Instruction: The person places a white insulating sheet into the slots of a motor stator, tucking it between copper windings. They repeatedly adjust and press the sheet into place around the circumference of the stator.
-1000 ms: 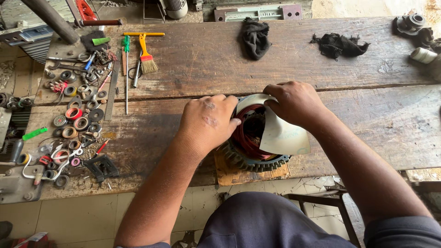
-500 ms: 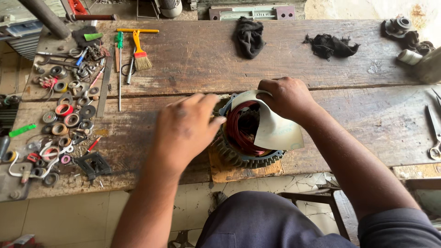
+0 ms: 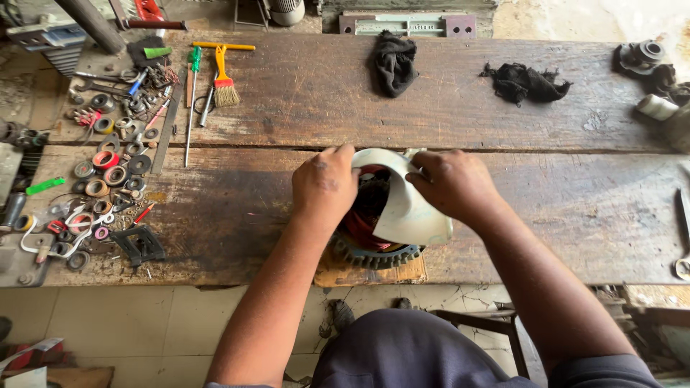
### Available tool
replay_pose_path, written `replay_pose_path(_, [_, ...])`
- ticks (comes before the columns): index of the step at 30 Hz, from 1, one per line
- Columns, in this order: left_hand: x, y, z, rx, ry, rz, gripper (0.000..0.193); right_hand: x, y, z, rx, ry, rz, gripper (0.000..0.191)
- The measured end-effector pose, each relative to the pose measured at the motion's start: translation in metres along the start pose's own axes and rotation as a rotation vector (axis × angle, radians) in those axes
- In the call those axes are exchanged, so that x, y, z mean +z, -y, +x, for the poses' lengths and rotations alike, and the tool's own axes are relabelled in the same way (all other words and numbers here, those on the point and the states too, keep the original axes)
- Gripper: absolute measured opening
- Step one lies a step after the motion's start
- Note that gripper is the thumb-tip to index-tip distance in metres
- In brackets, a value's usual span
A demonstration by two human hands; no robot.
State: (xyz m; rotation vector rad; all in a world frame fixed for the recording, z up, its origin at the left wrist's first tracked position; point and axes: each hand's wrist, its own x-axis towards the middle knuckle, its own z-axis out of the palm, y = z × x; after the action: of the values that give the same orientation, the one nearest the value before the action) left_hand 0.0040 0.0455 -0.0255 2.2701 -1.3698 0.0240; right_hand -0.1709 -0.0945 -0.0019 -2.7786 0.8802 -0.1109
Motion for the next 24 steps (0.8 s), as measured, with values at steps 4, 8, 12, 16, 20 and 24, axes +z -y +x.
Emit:
replay_pose_path(4, [0.004,-0.005,0.004,0.029,-0.092,0.005,0.006,-0.008,-0.009,0.003,-0.154,-0.089,0.029,0.022])
replay_pose_path(8, [-0.013,-0.024,0.01,0.014,-0.155,0.0,0.008,-0.03,-0.017,0.009,-0.173,-0.05,0.042,0.024])
replay_pose_path(12, [-0.062,-0.046,0.005,0.084,-0.223,-0.085,0.017,-0.072,-0.042,0.0,-0.222,-0.111,0.163,0.023])
replay_pose_path(16, [-0.092,-0.073,-0.005,0.142,-0.279,-0.15,0.018,-0.106,-0.074,-0.017,-0.444,-0.079,0.322,0.02])
replay_pose_path(20, [-0.082,-0.087,-0.041,0.093,-0.248,-0.336,0.01,-0.105,-0.111,-0.046,-0.529,-0.137,0.407,0.011])
replay_pose_path(24, [-0.044,-0.09,-0.104,0.228,-0.004,-0.714,0.005,-0.072,-0.154,-0.095,-0.482,-0.055,0.619,0.02])
